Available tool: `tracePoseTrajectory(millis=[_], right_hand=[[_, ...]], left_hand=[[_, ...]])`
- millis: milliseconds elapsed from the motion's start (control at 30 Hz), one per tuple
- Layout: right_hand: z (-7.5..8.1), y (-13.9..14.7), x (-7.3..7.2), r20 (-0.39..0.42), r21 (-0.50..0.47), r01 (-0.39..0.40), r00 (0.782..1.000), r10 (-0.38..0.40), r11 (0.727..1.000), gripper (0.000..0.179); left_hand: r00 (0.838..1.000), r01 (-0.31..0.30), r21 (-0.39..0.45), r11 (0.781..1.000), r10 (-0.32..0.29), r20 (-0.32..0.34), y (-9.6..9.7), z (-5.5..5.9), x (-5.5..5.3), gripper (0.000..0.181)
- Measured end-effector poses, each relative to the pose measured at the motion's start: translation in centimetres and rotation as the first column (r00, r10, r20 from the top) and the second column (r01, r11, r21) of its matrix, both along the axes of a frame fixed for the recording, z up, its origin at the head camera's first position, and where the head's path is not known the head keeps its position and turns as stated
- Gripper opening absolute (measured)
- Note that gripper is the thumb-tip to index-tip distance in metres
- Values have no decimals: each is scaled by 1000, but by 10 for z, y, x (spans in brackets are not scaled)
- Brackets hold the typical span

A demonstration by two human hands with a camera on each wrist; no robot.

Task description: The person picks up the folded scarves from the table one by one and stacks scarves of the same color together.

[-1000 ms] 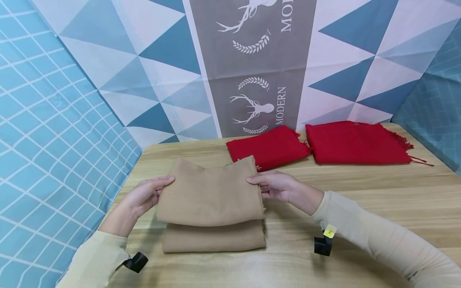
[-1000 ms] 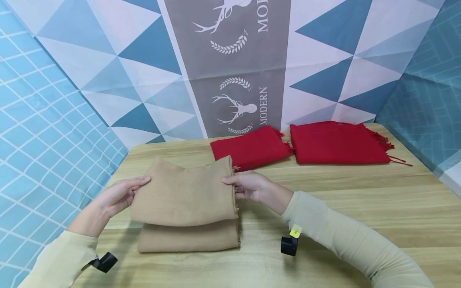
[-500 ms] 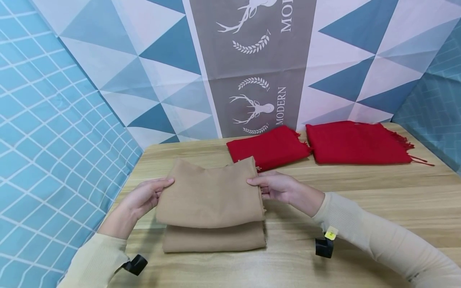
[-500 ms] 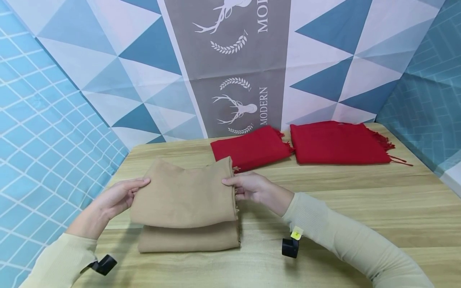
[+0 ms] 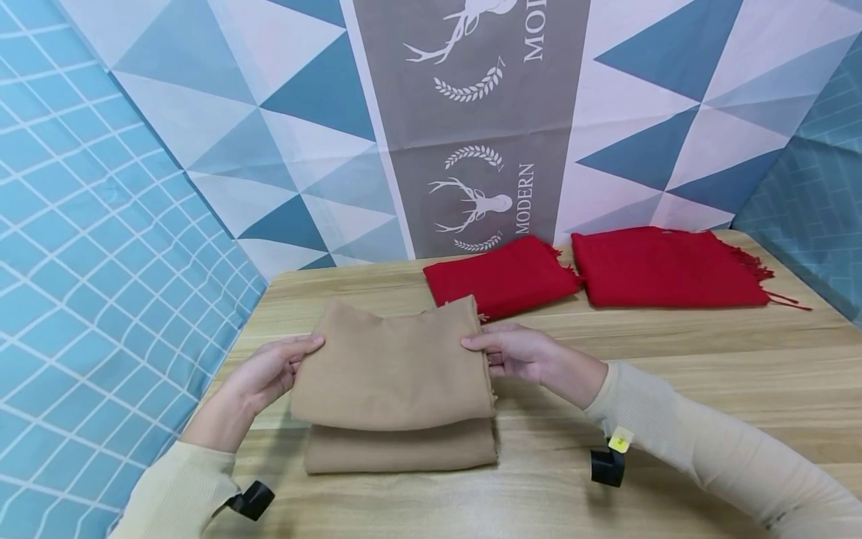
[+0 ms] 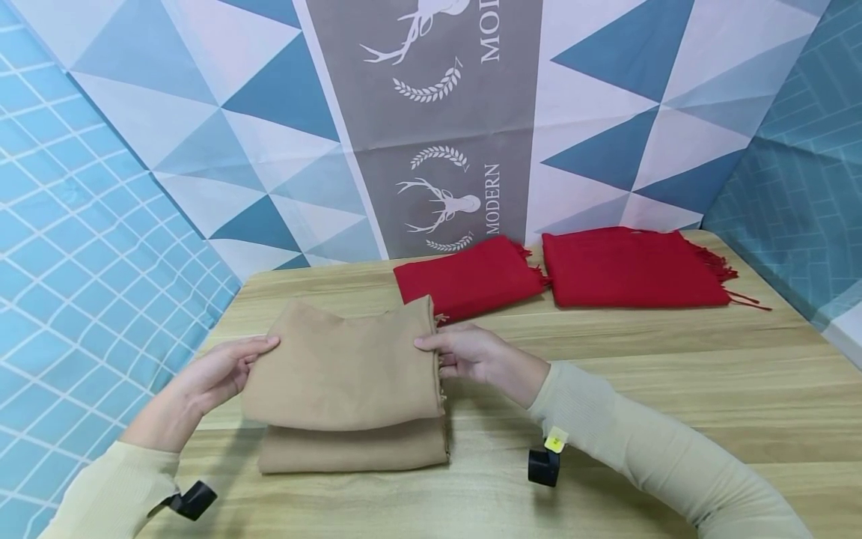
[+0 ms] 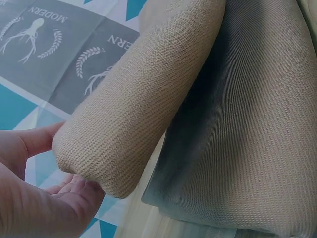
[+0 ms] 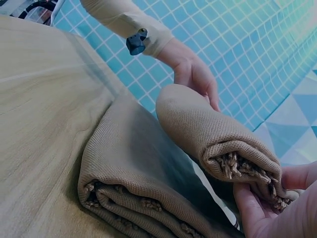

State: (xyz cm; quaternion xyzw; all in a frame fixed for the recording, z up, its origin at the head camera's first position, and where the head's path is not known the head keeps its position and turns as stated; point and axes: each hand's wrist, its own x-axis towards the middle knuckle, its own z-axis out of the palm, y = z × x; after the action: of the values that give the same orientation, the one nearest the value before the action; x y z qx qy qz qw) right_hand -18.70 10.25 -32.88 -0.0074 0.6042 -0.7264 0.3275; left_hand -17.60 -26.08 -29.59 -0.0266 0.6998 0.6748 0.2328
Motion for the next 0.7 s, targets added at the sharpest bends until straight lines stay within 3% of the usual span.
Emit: tracePoseTrajectory(millis=[700], right_hand=[[0,-1,5,18,-7,-3,1000,3,1000,33]], left_hand=[[1000,5,24,1000,-5,13,-3,-3,3,17]])
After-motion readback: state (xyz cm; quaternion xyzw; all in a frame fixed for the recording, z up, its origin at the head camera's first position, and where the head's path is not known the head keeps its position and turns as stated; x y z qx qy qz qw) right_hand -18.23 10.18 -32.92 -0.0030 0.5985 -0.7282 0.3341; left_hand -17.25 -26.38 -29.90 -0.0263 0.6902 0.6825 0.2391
